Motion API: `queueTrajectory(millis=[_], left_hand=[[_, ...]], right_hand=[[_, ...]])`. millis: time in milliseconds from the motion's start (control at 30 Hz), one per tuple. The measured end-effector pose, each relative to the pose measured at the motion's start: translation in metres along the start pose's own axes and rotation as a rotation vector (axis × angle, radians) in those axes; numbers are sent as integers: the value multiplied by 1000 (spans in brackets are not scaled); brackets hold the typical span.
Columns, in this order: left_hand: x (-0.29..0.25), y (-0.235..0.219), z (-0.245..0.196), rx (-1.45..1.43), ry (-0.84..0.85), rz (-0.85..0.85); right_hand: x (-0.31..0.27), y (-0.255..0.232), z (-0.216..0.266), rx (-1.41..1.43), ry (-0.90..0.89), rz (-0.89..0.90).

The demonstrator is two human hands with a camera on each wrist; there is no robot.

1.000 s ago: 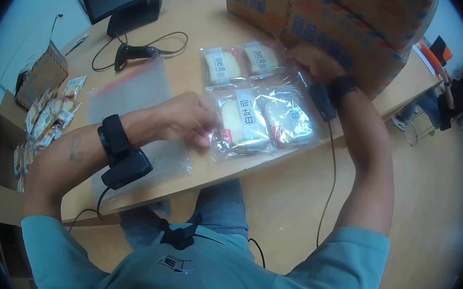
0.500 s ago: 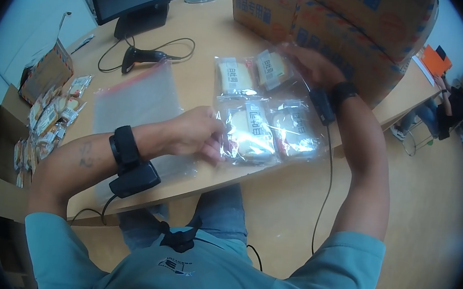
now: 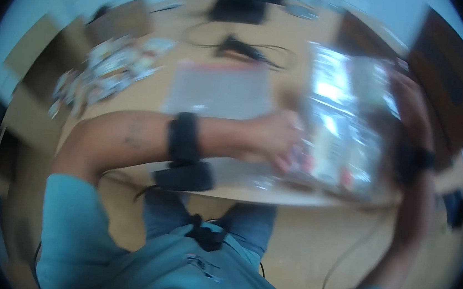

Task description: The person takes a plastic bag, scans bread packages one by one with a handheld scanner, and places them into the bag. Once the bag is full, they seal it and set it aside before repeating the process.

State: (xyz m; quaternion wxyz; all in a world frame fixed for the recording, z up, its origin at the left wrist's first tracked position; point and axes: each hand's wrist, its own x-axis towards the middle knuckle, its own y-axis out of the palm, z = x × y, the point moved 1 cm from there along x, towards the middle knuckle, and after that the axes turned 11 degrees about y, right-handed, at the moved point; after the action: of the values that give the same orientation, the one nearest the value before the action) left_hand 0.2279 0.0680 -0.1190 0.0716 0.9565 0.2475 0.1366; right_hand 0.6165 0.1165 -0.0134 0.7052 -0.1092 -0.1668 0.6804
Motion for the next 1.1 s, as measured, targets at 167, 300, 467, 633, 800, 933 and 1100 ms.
queueTrajectory(millis=[167,300,467,633,800,933,1100], left_hand=[[-49,34,-103,254,-180,-289],[-98,12,-156,287,-41,-403],[-193,-41,-211,188,219,-675],[-296,-71,-264,228,356,-911],[-372,-127,-309,188,472,-940],[-406,-181,-338,62,619,-900],[-399,-239,-347,-178,842,-1177]], right_hand=[[-21,49,99,-89,-284,7],[4,94,163,-373,-792,65],[114,189,246,-844,-1301,135],[219,346,268,-481,-1132,273],[167,501,326,-572,-1300,333],[243,601,325,-728,-1537,152],[293,663,325,-174,-794,803]])
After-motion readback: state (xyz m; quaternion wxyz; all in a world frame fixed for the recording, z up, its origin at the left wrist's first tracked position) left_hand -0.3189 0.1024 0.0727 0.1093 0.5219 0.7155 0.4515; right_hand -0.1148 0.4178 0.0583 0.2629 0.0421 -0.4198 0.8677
